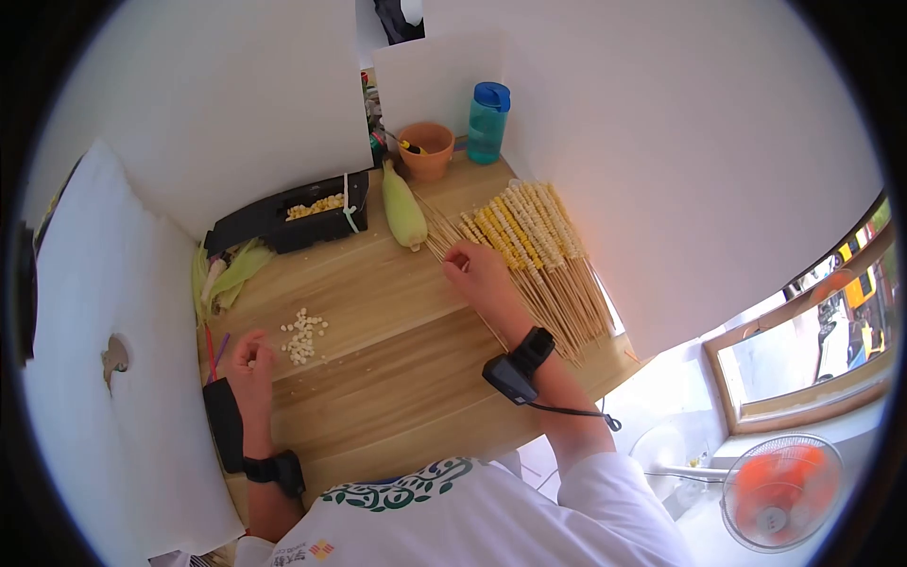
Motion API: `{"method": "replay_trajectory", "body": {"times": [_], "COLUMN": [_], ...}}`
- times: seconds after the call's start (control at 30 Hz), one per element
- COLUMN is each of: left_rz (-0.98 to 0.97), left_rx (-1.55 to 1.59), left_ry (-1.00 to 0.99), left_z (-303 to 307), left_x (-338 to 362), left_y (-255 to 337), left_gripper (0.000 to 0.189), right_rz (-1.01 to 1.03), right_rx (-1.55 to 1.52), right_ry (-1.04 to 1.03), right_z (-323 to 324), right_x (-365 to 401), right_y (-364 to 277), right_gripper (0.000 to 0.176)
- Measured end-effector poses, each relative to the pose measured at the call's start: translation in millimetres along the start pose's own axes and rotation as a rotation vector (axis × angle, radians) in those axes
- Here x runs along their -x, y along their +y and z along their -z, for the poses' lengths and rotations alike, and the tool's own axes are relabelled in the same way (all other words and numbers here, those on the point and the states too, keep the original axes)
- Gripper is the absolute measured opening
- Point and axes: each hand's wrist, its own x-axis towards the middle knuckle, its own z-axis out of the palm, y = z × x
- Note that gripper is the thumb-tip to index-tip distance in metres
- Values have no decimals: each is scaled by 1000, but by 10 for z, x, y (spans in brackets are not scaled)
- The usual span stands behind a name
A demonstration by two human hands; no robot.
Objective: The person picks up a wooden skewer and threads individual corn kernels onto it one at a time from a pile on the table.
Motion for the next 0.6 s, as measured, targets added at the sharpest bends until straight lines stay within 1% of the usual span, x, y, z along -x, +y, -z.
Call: {"method": "replay_trajectory", "body": {"times": [0.03, 0.07, 0.1, 0.13, 0.2, 0.27, 0.3, 0.53, 0.6], "left_rz": [-59, -116, -110, -129, -145, -211, -206, -232, -232], "left_rx": [-9, -18, -6, -22, -37, -55, -56, -2, 12], "left_ry": [84, 167, 168, 160, 158, 172, 173, 165, 155], "left_z": [-31, -53, -47, -30, -26, -26, -28, -35, -59], "left_x": [0, 6, 7, -2, -3, 11, 21, -24, -42], "left_y": [-75, -124, -153, -169, -174, -175, -170, -255, -298], "left_gripper": [19, 20, 20, 21, 22, 21, 21, 19, 19], "right_rz": [3, 23, 45, 50, -34, -1, 30, 50, 79], "right_rx": [14, 210, 404, 415, 536, 553, 566, 581, 569], "right_ry": [-5, 88, 180, 175, 101, 107, 115, 143, 180], "right_z": [72, 136, 177, 197, 210, 191, 183, 307, 385], "right_x": [39, 77, 112, 154, 202, 183, 182, 78, 84], "right_y": [85, 157, 218, 270, 309, 369, 386, 358, 203], "right_gripper": [13, 12, 11, 11, 7, 7, 7, 9, 10]}}
